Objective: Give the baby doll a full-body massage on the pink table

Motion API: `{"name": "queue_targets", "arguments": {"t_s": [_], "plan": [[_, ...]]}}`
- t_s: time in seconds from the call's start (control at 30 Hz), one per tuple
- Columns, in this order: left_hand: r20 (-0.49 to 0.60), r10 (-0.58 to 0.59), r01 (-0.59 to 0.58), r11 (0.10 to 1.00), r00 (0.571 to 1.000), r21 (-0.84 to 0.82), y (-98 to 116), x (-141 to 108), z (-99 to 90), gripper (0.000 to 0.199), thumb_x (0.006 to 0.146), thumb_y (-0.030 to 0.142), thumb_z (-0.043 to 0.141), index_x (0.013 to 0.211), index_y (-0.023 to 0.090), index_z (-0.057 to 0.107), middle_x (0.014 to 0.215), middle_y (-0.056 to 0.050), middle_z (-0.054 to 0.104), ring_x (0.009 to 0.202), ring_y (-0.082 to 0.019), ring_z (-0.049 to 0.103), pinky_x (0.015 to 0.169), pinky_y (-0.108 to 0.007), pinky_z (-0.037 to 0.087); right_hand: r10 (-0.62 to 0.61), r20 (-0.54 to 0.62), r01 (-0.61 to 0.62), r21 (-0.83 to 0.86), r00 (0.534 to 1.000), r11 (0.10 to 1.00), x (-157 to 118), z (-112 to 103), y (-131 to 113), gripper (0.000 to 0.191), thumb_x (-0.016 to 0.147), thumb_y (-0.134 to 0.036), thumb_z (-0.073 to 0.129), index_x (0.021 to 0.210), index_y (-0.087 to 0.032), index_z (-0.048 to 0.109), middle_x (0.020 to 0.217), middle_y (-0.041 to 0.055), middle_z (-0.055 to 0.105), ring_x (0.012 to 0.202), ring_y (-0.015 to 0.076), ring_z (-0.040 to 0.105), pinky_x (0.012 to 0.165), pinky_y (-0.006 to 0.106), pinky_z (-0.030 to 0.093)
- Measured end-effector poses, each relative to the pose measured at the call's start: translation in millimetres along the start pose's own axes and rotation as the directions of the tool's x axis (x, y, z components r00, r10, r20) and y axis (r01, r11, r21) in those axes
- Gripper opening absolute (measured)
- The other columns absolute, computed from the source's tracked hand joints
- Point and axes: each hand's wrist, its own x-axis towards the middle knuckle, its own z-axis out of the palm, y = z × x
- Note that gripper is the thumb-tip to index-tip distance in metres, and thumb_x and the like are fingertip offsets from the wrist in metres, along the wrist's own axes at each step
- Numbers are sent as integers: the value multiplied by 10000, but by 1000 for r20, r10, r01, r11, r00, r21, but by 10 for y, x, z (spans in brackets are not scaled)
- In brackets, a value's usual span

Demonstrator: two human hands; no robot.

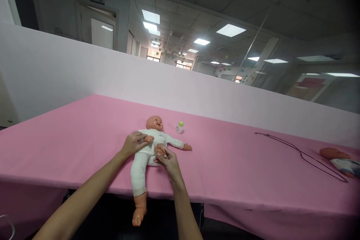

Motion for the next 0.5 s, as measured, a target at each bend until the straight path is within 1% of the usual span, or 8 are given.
{"name": "queue_targets", "arguments": {"t_s": [0.07, 0.13, 0.23, 0.27, 0.33, 0.43, 0.47, 0.5], "plan": [[-58, -55, 55, 998, 997, -4, -30, -6, 9, 295, 921, 512, 715, 1032, 259, 820, 965, -92, 789, 889, -251, 689, 825, -359, 527, -10, -9, 10, 5, 1000, 1000, -13, 31, 20, 589, 717, -445, 969, 1188, -144, 781, 909, 37, 711, 720, 140, 649, 753, 308, 590], [-136, -132, 126, 991, 982, -47, -53, -4, 31, 305, 923, 499, 706, 1053, 242, 803, 972, -87, 784, 853, -239, 685, 776, -341, 522, -30, 23, 30, -3, 999, 1000, -173, -13, 14, 556, 747, -431, 952, 1205, -166, 780, 1147, 98, 731, 741, 143, 674, 766, 325, 606], [-291, -292, 236, 948, 911, -212, -91, 27, 59, 398, 934, 512, 682, 1202, 225, 746, 1082, -92, 781, 941, -247, 711, 772, -325, 531, 3, 163, 1, -25, 987, 1000, -590, -230, 18, 540, 740, -424, 958, 1214, -226, 791, 1490, 139, 595, 737, 142, 710, 751, 341, 623], [-345, -362, 276, 921, 866, -276, -120, 43, 58, 448, 942, 523, 668, 1273, 225, 710, 1118, -95, 775, 988, -253, 717, 791, -325, 539, 42, 236, -36, -29, 971, 999, -739, -329, 37, 543, 718, -430, 973, 1195, -239, 800, 1522, 135, 569, 742, 145, 723, 747, 337, 626], [-432, -518, 368, 846, 739, -384, -226, 72, 39, 534, 963, 549, 627, 1389, 226, 622, 1147, -101, 761, 1035, -259, 721, 834, -333, 551, 148, 425, -145, -40, 893, 989, -997, -528, 114, 669, 613, -450, 1027, 1219, -283, 800, 1525, 130, 565, 853, 214, 769, 723, 332, 629], [-492, -706, 524, 708, 510, -472, -494, 77, -7, 581, 997, 543, 538, 1454, 185, 515, 1156, -148, 736, 1004, -283, 728, 847, -386, 568, 262, 545, -203, -167, 797, 965, -1209, -756, 310, 798, 503, -459, 1064, 1239, -289, 806, 1606, 136, 490, 1221, 330, 700, 962, 401, 606], [-503, -726, 549, 686, 469, -477, -590, 66, -16, 588, 1001, 522, 518, 1465, 163, 482, 1178, -174, 722, 1004, -298, 727, 849, -411, 573, 277, 559, -208, -186, 781, 960, -1232, -810, 390, 810, 508, -479, 1059, 1252, -286, 802, 1651, 140, 440, 1294, 354, 662, 1039, 438, 571], [-515, -725, 555, 685, 456, -472, -674, 49, -21, 596, 997, 496, 514, 1476, 146, 450, 1210, -200, 704, 1020, -313, 723, 859, -434, 577, 282, 578, -215, -183, 766, 959, -1237, -855, 473, 825, 521, -504, 1049, 1273, -285, 793, 1690, 147, 385, 1340, 378, 632, 1086, 477, 541]]}}
